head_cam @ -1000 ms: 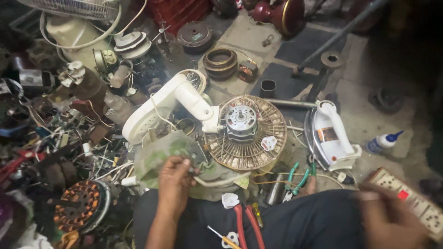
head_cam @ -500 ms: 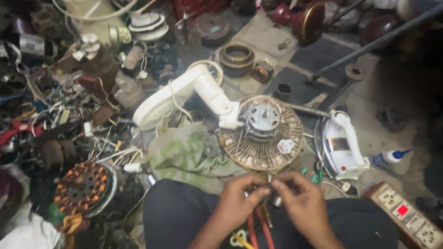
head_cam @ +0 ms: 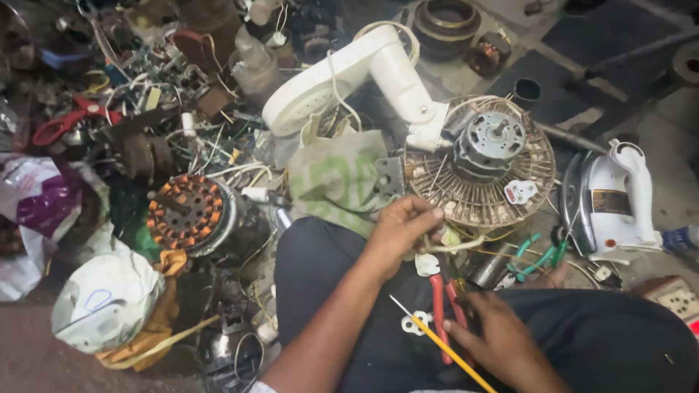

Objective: The person is repairing a small electric motor, likely from a fan or similar appliance. They use pliers and a screwdriver to strip wires, connect them to a small white plastic component, and secure the connections.

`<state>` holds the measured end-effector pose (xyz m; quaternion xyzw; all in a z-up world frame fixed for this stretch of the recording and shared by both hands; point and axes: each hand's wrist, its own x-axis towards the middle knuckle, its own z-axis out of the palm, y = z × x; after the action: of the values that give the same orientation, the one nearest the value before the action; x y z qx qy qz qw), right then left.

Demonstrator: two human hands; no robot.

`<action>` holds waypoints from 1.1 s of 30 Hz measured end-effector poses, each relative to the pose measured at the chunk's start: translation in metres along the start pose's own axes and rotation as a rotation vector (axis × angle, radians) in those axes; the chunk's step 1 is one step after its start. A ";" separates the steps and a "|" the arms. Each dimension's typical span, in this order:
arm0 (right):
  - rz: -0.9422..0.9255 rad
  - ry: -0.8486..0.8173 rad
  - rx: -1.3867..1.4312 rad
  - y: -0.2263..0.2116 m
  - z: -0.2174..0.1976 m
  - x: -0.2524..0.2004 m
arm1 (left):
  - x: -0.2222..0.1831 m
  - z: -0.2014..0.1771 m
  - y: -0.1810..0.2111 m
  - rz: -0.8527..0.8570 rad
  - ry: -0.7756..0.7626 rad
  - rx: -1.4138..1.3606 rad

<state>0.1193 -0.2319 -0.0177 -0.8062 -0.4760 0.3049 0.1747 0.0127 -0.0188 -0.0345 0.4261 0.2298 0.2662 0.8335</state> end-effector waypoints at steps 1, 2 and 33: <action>-0.012 0.012 -0.021 0.000 0.004 0.000 | 0.001 -0.001 -0.001 -0.008 0.025 0.016; -0.018 0.033 -0.043 -0.001 0.007 -0.001 | 0.003 -0.002 -0.001 -0.018 0.039 0.032; 0.536 -0.336 0.834 0.001 0.002 0.015 | 0.012 -0.006 -0.025 0.243 0.224 0.388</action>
<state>0.1243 -0.2193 -0.0252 -0.7015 -0.1127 0.6277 0.3182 0.0239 -0.0196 -0.0603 0.5706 0.3144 0.3610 0.6672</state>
